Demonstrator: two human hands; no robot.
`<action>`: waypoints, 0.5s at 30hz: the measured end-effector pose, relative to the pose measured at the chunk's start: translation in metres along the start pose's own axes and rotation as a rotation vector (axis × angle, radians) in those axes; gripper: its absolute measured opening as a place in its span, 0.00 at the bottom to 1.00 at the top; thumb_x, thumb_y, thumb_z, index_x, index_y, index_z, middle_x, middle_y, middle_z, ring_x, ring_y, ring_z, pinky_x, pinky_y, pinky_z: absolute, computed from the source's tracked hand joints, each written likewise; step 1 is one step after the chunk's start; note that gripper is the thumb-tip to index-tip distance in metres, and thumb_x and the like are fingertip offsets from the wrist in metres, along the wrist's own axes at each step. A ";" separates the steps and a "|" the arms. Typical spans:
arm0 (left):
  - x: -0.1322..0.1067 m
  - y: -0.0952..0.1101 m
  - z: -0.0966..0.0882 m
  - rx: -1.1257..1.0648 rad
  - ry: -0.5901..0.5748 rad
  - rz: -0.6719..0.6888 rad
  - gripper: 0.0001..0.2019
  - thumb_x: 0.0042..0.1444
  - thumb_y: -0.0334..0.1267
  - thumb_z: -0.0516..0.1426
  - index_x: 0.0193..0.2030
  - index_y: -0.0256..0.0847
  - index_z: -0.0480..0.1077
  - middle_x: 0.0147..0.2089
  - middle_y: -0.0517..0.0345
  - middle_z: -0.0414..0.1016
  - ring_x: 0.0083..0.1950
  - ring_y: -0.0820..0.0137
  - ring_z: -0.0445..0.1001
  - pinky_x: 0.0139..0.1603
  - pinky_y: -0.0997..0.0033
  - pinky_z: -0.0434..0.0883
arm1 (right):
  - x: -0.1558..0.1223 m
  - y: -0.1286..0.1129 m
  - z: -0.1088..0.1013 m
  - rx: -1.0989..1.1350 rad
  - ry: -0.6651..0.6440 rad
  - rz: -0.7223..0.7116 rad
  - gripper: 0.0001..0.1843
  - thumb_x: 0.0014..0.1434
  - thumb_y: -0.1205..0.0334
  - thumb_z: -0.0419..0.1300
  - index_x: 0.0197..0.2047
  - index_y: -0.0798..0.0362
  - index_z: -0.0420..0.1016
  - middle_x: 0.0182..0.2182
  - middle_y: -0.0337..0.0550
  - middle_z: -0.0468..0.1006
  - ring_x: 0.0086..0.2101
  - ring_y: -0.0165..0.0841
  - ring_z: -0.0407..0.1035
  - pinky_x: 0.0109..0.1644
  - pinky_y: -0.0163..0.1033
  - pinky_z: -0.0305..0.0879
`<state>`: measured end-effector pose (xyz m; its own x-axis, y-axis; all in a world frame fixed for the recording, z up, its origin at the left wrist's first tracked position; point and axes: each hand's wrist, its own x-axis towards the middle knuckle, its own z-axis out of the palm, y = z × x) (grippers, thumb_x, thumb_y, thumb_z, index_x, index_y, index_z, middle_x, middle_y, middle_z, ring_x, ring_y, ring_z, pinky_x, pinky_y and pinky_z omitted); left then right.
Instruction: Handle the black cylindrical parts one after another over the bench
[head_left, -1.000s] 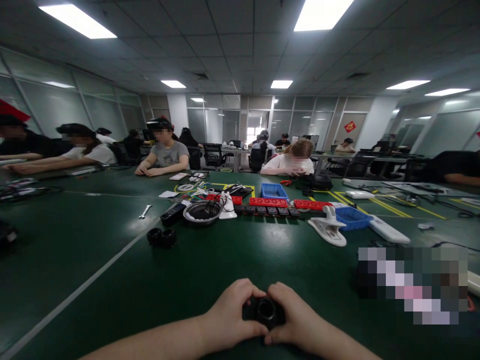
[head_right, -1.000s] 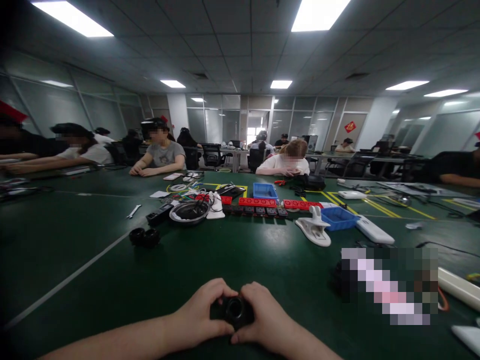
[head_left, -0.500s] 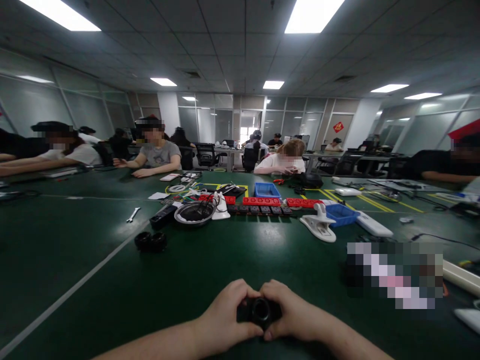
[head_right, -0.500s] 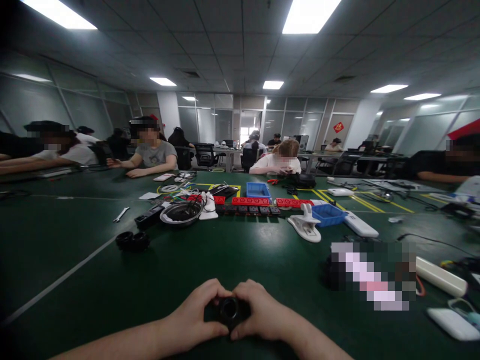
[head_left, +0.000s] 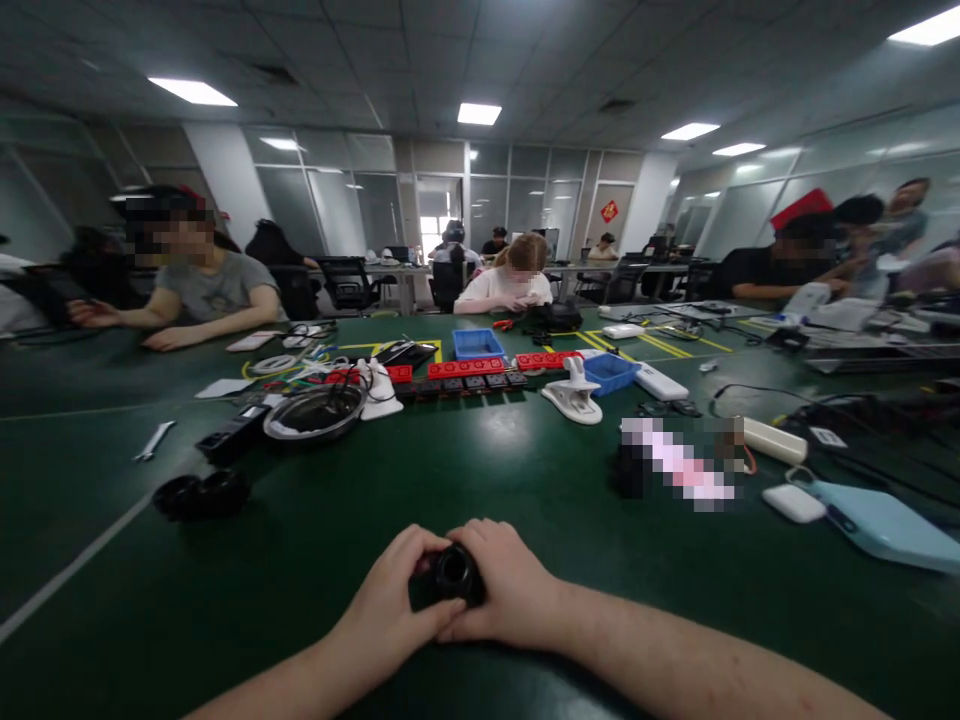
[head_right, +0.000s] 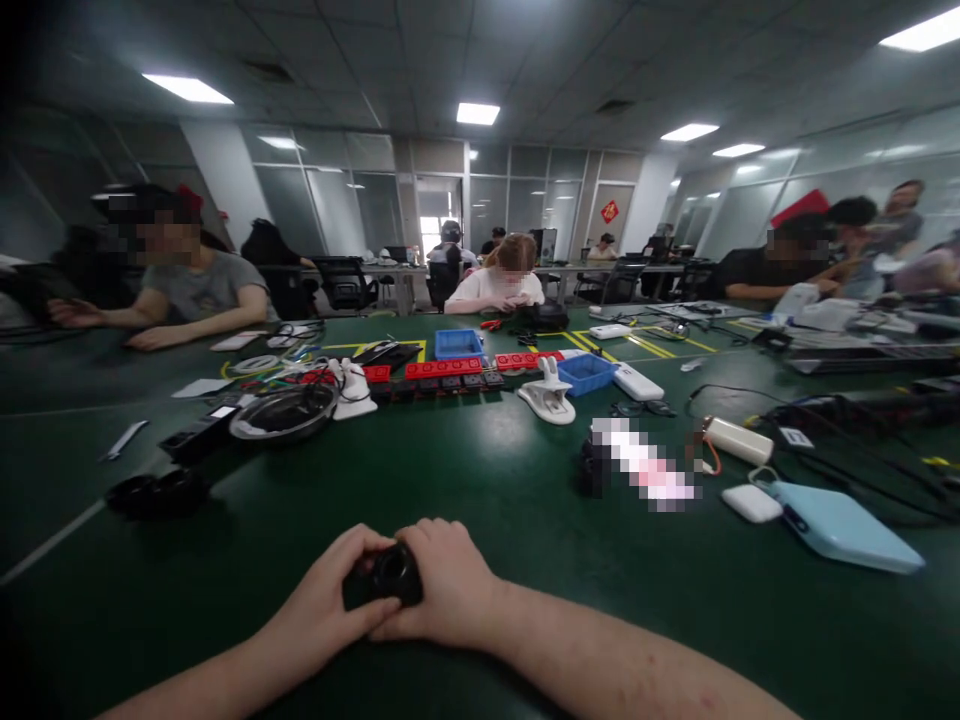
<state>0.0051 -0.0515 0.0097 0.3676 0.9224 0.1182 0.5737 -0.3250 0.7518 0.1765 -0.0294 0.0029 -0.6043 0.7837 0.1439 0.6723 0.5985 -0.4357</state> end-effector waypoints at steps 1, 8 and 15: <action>0.000 0.001 -0.002 -0.014 -0.019 0.011 0.11 0.46 0.35 0.59 0.38 0.41 0.67 0.35 0.58 0.65 0.37 0.65 0.66 0.38 0.68 0.65 | 0.000 0.004 -0.002 0.057 -0.032 -0.053 0.30 0.39 0.44 0.66 0.43 0.53 0.67 0.37 0.43 0.72 0.37 0.38 0.66 0.41 0.42 0.60; 0.000 -0.005 -0.004 -0.062 -0.075 0.046 0.18 0.47 0.37 0.58 0.47 0.44 0.65 0.48 0.54 0.64 0.43 0.62 0.65 0.41 0.67 0.66 | 0.007 0.020 -0.016 0.125 -0.185 -0.230 0.21 0.43 0.59 0.67 0.40 0.56 0.71 0.33 0.40 0.73 0.34 0.33 0.67 0.39 0.36 0.61; 0.003 -0.016 -0.001 -0.066 -0.127 0.016 0.17 0.47 0.35 0.59 0.46 0.47 0.68 0.39 0.58 0.67 0.38 0.64 0.66 0.39 0.68 0.65 | 0.011 0.027 -0.019 0.140 -0.244 -0.291 0.18 0.44 0.65 0.67 0.40 0.59 0.72 0.35 0.41 0.73 0.36 0.32 0.67 0.40 0.33 0.61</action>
<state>-0.0037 -0.0432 -0.0012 0.4684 0.8820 0.0507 0.5195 -0.3214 0.7917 0.1965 -0.0018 0.0096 -0.8558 0.5123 0.0714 0.4038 0.7480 -0.5267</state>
